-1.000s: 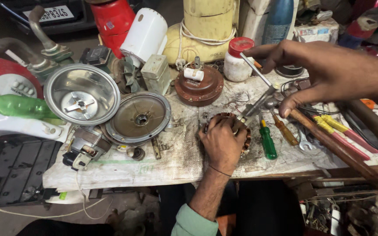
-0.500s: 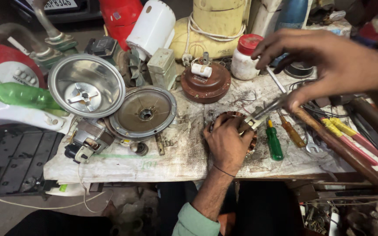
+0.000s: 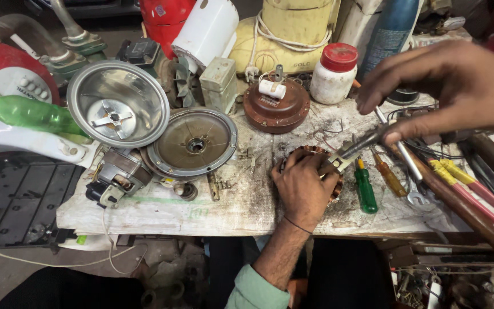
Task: The person uses a press tool to press a metal bushing into a copper-wound stator. They repeatedly position the stator, tighten the press, and tap the tool with a hammer to drive the bushing into place.
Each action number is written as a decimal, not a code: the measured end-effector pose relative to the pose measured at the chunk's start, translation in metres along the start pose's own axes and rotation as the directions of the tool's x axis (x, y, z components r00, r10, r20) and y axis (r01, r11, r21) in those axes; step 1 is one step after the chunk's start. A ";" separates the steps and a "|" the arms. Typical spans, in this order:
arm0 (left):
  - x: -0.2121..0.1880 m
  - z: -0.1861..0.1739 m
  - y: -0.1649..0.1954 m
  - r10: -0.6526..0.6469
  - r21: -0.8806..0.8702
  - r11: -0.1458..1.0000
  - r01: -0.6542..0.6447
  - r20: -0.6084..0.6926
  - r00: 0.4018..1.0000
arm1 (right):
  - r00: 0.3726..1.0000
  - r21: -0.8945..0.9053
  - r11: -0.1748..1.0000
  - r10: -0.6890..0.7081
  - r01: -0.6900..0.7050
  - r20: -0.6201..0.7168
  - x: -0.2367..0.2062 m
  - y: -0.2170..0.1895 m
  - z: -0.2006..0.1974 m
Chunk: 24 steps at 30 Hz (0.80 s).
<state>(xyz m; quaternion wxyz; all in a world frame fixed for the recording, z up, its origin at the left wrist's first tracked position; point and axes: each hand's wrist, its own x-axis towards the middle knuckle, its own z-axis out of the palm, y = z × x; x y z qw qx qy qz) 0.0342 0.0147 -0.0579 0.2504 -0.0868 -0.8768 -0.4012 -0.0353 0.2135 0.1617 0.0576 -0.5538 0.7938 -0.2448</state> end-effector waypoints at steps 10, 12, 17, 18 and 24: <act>0.000 0.001 0.000 0.007 -0.005 1.000 -0.007 0.041 0.999 | 0.988 -0.187 0.971 0.151 -0.152 -0.018 -0.026 -0.018 0.008; 0.000 0.001 0.000 0.006 -0.007 1.000 -0.006 0.042 0.999 | 0.990 -0.260 0.957 0.117 -0.132 -0.075 -0.033 -0.028 0.015; 0.000 -0.005 0.003 0.001 -0.012 1.000 0.000 0.060 0.998 | 0.999 -0.721 0.692 0.042 -0.019 0.014 -0.034 -0.040 0.027; 0.000 -0.007 0.005 0.002 -0.022 1.000 0.000 0.062 0.998 | 0.999 -0.739 0.673 0.040 -0.002 0.033 -0.034 -0.042 0.027; 0.000 -0.014 0.009 0.028 -0.048 0.998 -0.028 0.010 1.000 | 0.991 -0.617 0.781 0.134 -0.097 0.014 -0.031 -0.054 0.024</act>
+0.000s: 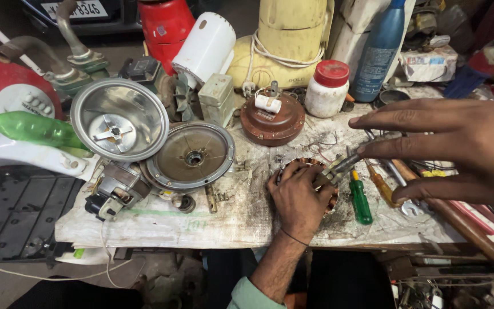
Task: The person uses a press tool to press a metal bushing into a copper-wound stator. They repeatedly position the stator, tighten the press, and tap the tool with a hammer to drive the bushing into place.
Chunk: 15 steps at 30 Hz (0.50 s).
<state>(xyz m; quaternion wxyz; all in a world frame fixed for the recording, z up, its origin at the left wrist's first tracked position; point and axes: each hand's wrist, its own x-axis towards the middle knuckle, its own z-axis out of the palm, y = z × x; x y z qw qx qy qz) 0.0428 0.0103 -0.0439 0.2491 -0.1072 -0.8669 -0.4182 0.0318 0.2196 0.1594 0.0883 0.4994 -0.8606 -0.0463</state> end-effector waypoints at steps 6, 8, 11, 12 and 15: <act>-0.001 0.005 -0.003 -0.015 0.003 1.000 0.015 -0.001 1.000 | 0.990 -0.087 0.990 -0.121 0.115 -0.067 0.010 0.003 0.003; -0.001 0.006 -0.004 -0.017 -0.002 1.000 0.017 0.009 1.000 | 0.981 -0.075 0.985 -0.165 0.158 -0.098 0.010 0.009 0.002; 0.001 0.009 -0.005 -0.019 -0.005 1.000 0.019 0.017 1.000 | 0.962 -0.175 0.965 -0.224 0.196 -0.155 0.009 0.015 0.007; 0.003 0.009 -0.006 -0.024 -0.008 1.000 0.024 0.022 0.999 | 0.954 -0.226 0.953 -0.243 0.202 -0.173 0.009 0.017 0.010; 0.003 0.012 -0.006 -0.056 -0.010 0.998 0.056 0.042 0.998 | 0.953 -0.280 0.931 -0.277 0.236 -0.120 0.007 0.025 0.017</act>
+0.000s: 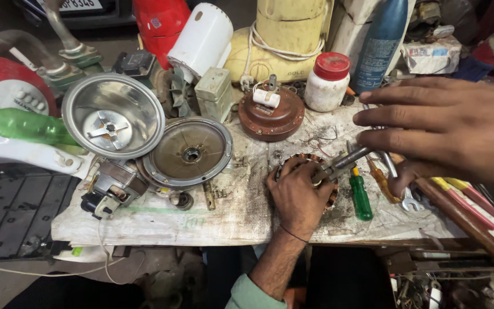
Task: The person uses a press tool to press a metal bushing into a copper-wound stator. They repeatedly position the stator, tighten the press, and tap the tool with a hammer to drive the bushing into place.
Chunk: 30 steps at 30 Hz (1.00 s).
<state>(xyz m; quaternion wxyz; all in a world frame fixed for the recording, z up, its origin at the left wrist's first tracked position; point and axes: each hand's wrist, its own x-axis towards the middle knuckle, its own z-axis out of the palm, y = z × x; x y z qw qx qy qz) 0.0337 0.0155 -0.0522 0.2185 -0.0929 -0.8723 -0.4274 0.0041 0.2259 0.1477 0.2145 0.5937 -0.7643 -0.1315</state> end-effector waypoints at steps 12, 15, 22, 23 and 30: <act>0.000 -0.002 0.008 0.004 0.033 0.999 -0.004 0.005 1.000 | 0.990 -0.180 0.974 -0.142 0.139 -0.004 -0.014 0.010 0.004; 0.004 -0.002 0.011 0.030 0.096 0.995 -0.037 0.069 0.997 | 0.999 -0.189 0.981 -0.038 0.036 -0.006 -0.024 0.004 -0.006; 0.029 -0.015 -0.005 0.355 0.359 0.864 -0.352 0.061 0.933 | 0.972 -0.183 0.954 0.232 -0.237 -0.047 -0.057 -0.020 0.003; 0.031 -0.017 -0.008 0.391 0.354 0.851 -0.388 0.068 0.918 | 0.984 -0.153 0.972 0.174 -0.178 -0.040 -0.060 -0.014 0.009; 0.033 -0.018 -0.006 0.527 0.498 0.707 -0.502 0.102 0.844 | 0.933 -0.030 0.938 0.341 -0.346 -0.114 -0.102 -0.015 0.050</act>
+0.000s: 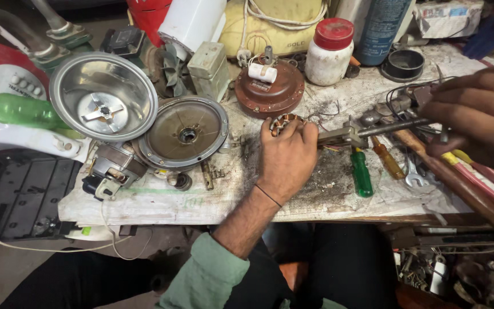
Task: The person uses a press tool to press a metal bushing into a copper-wound stator. They repeatedly position the stator, tighten the press, and tap the tool with a hammer to drive the bushing into place.
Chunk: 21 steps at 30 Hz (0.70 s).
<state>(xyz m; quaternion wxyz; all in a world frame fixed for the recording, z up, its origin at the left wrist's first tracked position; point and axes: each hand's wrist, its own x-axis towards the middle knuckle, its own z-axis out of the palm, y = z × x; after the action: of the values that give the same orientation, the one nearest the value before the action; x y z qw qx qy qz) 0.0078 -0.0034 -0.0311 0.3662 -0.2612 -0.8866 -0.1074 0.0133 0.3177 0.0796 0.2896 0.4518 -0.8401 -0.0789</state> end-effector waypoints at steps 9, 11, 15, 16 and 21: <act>0.008 -0.010 0.017 0.022 0.037 0.999 -0.024 0.062 0.998 | 0.955 0.223 0.936 0.292 -0.274 -0.054 -0.047 -0.007 0.015; 0.012 -0.009 0.020 0.016 0.043 0.999 -0.020 0.096 0.995 | 0.952 0.174 0.944 0.297 -0.281 -0.078 -0.061 -0.007 0.022; 0.011 -0.006 0.029 0.026 0.071 0.997 -0.033 0.089 0.996 | 0.903 0.214 0.882 0.430 -0.419 -0.007 -0.092 -0.006 0.039; 0.011 -0.005 0.031 0.029 0.083 0.996 -0.035 0.072 0.997 | 0.873 0.258 0.841 0.487 -0.477 0.027 -0.098 -0.008 0.044; 0.009 -0.007 0.032 0.029 0.050 0.998 -0.033 0.090 0.995 | 0.618 0.530 0.417 0.733 -0.739 0.284 -0.107 -0.016 0.064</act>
<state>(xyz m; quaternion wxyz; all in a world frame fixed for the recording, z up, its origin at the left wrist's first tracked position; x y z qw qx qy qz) 0.0240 0.0243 -0.0201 0.3342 -0.2699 -0.9005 -0.0669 0.0348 0.3860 -0.0233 0.1316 0.1044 -0.9309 0.3244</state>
